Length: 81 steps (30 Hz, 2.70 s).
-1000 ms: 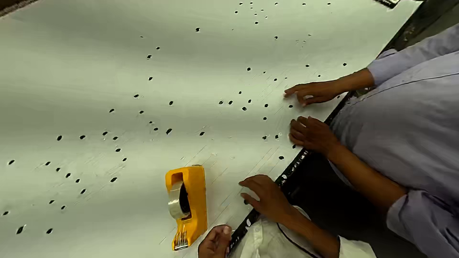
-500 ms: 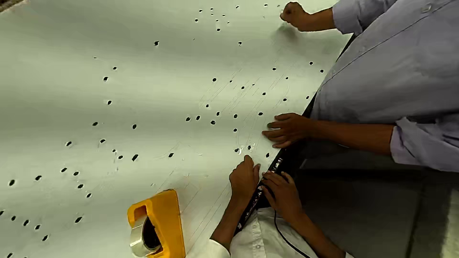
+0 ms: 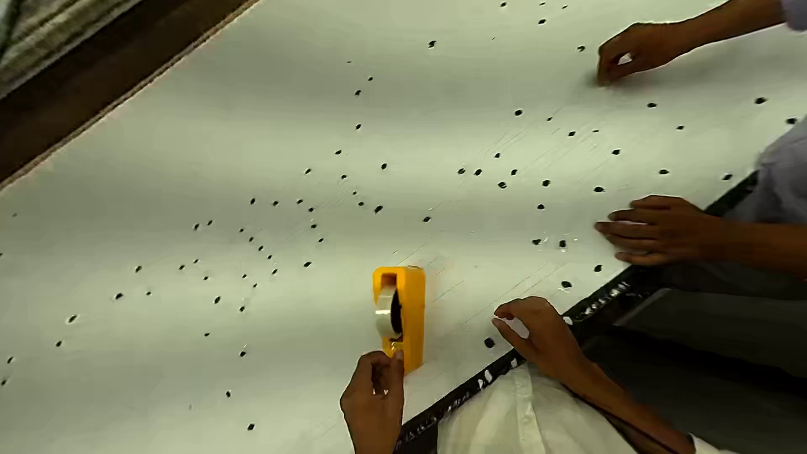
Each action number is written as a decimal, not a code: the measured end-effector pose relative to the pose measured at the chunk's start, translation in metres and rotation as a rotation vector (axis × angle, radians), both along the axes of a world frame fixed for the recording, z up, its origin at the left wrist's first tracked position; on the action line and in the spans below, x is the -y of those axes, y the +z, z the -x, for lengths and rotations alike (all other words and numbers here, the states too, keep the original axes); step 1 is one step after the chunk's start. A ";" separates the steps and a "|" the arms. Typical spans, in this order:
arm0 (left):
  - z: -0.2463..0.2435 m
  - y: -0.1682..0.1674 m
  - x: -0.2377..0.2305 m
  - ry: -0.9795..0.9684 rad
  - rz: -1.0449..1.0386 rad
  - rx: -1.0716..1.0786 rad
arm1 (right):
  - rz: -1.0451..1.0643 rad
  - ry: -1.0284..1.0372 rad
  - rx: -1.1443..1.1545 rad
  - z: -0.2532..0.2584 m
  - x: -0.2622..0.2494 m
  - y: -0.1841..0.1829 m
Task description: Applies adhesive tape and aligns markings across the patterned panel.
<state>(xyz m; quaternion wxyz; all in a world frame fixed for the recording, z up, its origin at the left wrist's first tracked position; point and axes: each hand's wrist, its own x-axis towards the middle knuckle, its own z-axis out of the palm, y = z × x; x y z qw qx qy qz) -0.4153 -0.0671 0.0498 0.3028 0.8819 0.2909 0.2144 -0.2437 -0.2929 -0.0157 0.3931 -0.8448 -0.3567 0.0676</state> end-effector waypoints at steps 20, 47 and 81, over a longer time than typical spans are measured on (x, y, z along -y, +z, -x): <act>0.067 -0.013 -0.013 0.168 0.887 0.016 | 0.097 0.342 -0.003 0.088 -0.117 0.020; -0.280 -0.044 0.206 -0.618 0.200 -0.665 | 0.333 -0.337 0.109 -0.066 0.154 -0.023; 0.003 -0.024 0.045 0.282 0.708 0.200 | 0.055 0.434 -0.169 0.038 -0.072 0.012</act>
